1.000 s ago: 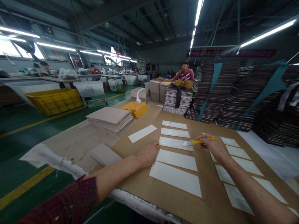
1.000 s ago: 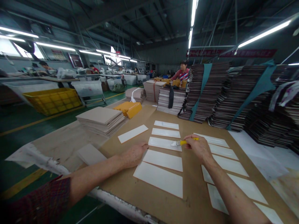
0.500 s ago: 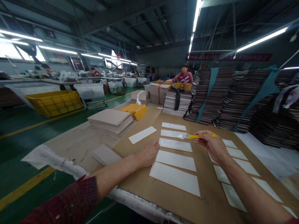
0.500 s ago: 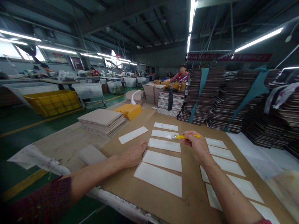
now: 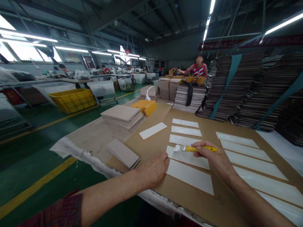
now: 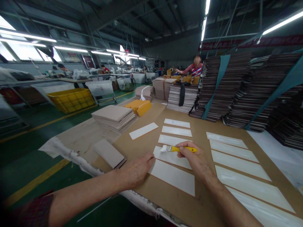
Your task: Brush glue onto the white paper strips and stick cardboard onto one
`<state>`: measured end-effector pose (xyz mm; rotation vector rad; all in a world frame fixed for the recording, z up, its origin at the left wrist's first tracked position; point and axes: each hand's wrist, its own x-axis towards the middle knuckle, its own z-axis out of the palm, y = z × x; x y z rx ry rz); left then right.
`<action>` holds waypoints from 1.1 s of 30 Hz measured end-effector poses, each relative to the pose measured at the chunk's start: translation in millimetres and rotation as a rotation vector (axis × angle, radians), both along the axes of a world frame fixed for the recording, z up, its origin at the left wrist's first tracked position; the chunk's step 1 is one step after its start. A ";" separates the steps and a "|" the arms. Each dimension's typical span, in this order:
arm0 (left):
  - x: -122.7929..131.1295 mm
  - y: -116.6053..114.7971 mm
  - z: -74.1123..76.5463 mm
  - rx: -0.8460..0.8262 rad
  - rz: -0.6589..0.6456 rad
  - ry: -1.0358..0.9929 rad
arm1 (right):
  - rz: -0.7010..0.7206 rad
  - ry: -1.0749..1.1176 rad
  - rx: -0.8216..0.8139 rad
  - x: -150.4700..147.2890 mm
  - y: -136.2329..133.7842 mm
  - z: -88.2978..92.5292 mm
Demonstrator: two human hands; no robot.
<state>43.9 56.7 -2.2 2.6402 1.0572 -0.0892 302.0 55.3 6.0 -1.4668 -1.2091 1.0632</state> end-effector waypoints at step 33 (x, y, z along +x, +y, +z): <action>-1.5 21.6 -8.5 -0.051 0.005 -0.134 | -0.062 -0.322 -0.179 34.0 -25.3 10.7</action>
